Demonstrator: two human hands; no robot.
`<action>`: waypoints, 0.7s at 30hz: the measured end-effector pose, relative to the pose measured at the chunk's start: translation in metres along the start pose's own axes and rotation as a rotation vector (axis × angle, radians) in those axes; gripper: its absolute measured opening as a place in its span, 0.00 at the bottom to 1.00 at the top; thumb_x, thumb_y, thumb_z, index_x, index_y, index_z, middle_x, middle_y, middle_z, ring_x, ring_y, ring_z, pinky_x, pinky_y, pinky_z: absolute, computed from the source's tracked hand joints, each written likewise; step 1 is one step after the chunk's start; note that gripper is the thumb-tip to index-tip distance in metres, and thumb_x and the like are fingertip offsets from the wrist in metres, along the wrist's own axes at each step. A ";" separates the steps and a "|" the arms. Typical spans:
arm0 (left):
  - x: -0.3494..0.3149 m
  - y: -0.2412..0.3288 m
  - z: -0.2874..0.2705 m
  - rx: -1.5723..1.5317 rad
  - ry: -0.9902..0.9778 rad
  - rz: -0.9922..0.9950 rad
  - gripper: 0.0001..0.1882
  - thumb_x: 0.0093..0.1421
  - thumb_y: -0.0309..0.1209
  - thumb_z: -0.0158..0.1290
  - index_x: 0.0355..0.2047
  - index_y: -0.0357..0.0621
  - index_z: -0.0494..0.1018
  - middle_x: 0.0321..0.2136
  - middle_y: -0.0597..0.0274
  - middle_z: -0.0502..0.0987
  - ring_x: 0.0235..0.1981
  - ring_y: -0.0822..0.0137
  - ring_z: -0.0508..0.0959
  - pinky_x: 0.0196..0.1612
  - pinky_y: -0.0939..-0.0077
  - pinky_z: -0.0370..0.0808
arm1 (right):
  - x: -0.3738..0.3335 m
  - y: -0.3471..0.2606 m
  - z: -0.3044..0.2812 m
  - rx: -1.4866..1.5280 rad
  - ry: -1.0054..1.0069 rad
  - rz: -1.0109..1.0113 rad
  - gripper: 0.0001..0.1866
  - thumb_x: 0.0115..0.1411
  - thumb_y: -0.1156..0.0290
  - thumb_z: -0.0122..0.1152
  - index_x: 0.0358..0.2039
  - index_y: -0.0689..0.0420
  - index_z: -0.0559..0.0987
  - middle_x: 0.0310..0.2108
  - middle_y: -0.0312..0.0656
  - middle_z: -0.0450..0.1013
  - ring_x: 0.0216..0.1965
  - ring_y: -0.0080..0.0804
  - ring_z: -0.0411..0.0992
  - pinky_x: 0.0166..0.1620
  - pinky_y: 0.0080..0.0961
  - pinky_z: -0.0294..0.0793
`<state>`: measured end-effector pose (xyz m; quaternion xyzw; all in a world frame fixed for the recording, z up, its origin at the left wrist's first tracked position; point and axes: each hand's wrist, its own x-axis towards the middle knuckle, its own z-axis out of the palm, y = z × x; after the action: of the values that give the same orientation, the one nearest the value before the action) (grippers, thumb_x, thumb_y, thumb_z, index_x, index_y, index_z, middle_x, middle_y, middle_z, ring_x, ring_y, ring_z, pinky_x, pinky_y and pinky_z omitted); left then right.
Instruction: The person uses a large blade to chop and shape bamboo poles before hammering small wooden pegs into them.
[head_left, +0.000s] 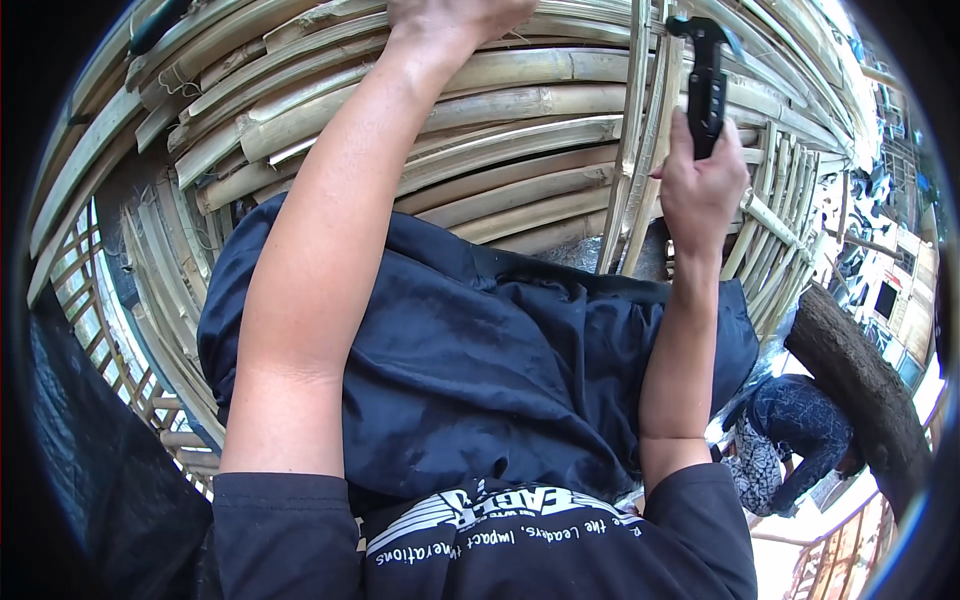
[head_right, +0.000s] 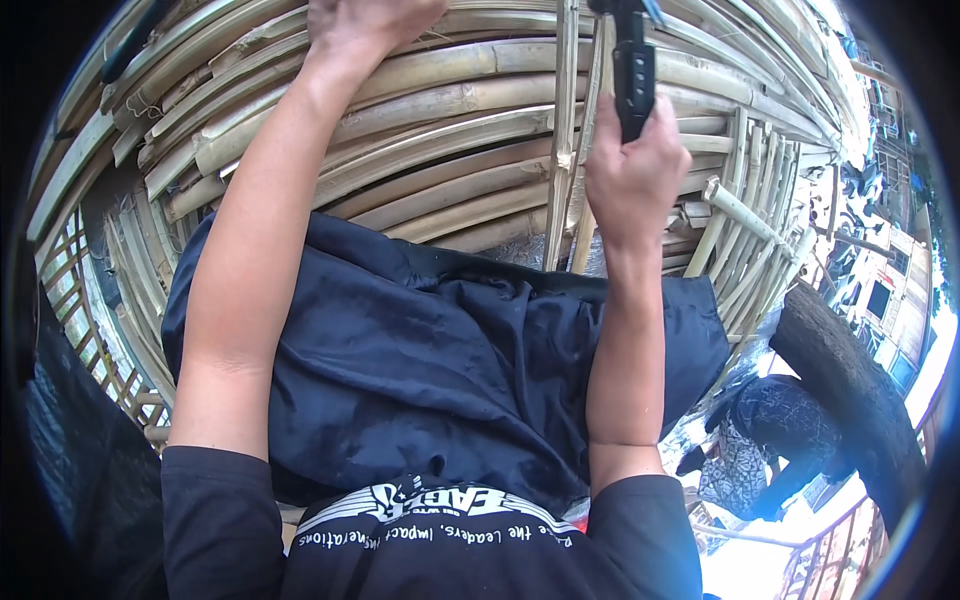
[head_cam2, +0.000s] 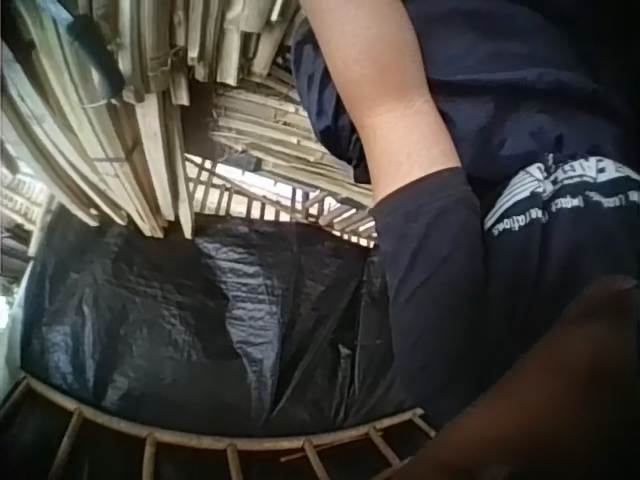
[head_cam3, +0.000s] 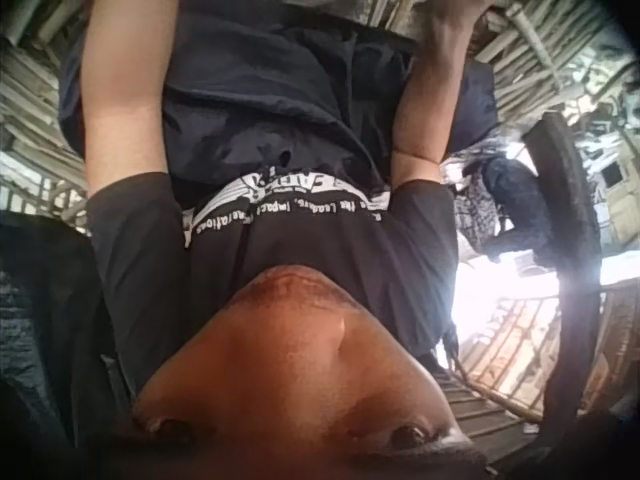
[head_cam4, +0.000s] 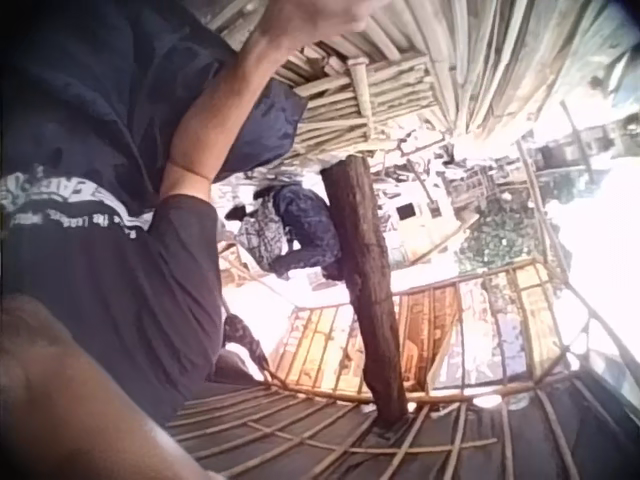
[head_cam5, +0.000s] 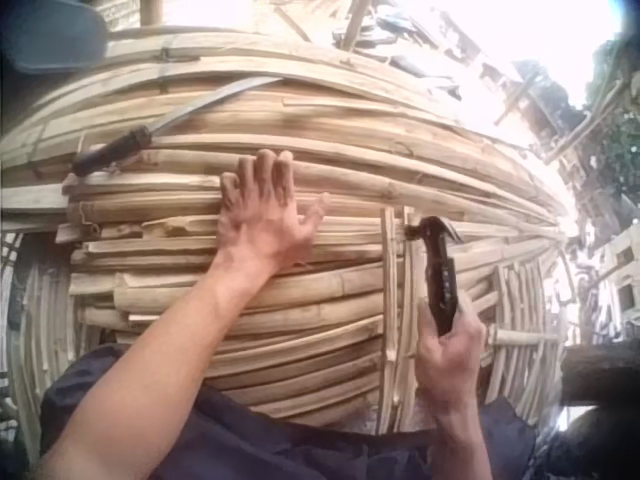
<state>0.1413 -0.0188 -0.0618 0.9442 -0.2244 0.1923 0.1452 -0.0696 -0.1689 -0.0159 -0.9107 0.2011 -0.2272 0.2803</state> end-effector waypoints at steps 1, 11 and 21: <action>0.000 0.003 -0.011 0.001 -0.214 -0.029 0.30 0.65 0.58 0.42 0.52 0.46 0.57 0.44 0.56 0.59 0.43 0.65 0.60 0.49 0.59 0.64 | 0.001 -0.016 -0.008 0.111 0.083 -0.010 0.10 0.68 0.71 0.60 0.33 0.65 0.73 0.18 0.37 0.71 0.17 0.21 0.73 0.22 0.20 0.77; 0.008 -0.003 -0.007 -0.118 -0.141 -0.070 0.43 0.67 0.59 0.38 0.69 0.37 0.45 0.72 0.43 0.39 0.65 0.51 0.52 0.65 0.48 0.53 | 0.015 -0.005 -0.012 0.239 0.147 -0.121 0.08 0.67 0.70 0.65 0.34 0.61 0.76 0.22 0.34 0.73 0.20 0.15 0.71 0.24 0.18 0.75; -0.017 0.010 -0.022 -0.236 -0.213 -0.080 0.38 0.73 0.53 0.24 0.74 0.43 0.37 0.75 0.50 0.33 0.76 0.51 0.33 0.77 0.55 0.31 | 0.010 0.018 -0.010 0.571 0.092 0.301 0.10 0.69 0.71 0.61 0.31 0.55 0.70 0.19 0.27 0.62 0.18 0.14 0.57 0.22 0.17 0.57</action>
<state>0.1158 -0.0135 -0.0480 0.9438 -0.2217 0.0577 0.2381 -0.0712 -0.1918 -0.0166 -0.7440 0.2743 -0.2712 0.5455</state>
